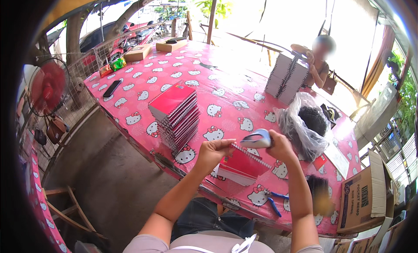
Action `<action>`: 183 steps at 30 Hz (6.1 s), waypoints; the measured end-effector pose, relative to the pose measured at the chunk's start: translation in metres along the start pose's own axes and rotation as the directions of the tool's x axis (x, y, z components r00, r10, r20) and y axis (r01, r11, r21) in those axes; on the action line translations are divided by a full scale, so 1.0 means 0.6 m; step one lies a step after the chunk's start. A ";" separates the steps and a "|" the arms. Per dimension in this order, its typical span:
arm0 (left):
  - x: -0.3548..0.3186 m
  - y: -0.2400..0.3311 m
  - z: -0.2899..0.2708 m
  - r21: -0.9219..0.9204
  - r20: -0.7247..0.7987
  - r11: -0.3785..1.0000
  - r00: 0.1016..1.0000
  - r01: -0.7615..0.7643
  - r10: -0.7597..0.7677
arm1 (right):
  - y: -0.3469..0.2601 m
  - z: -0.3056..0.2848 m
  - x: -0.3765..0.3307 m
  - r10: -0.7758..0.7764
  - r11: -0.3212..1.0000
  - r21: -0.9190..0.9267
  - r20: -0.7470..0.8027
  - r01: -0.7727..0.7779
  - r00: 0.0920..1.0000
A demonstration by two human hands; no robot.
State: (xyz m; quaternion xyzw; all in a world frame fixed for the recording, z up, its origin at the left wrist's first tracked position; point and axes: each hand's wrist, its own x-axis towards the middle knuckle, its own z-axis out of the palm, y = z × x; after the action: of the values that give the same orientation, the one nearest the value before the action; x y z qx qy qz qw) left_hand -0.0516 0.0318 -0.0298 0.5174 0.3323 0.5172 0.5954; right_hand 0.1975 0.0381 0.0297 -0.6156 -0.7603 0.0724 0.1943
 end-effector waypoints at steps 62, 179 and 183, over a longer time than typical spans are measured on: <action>0.091 0.152 -0.213 0.640 -0.510 0.569 0.269 -0.517 0.817 | 0.317 0.056 -0.438 0.368 0.418 -0.504 -0.668 -0.756 0.647; 0.021 0.007 0.095 0.770 0.276 0.456 0.878 -0.446 0.391 | -0.083 0.017 -0.105 0.025 0.984 0.170 -0.404 0.048 0.914; 0.016 0.007 0.076 0.765 0.255 0.483 0.890 -0.425 0.379 | -0.098 0.033 -0.101 0.019 0.993 0.116 -0.444 0.037 0.896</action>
State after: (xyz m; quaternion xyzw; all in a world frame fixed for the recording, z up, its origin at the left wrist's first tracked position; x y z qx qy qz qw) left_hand -0.0078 0.0283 -0.0131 0.8049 0.3837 0.4208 0.1668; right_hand 0.1464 -0.0313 0.0198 -0.5993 -0.6930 -0.0245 0.4001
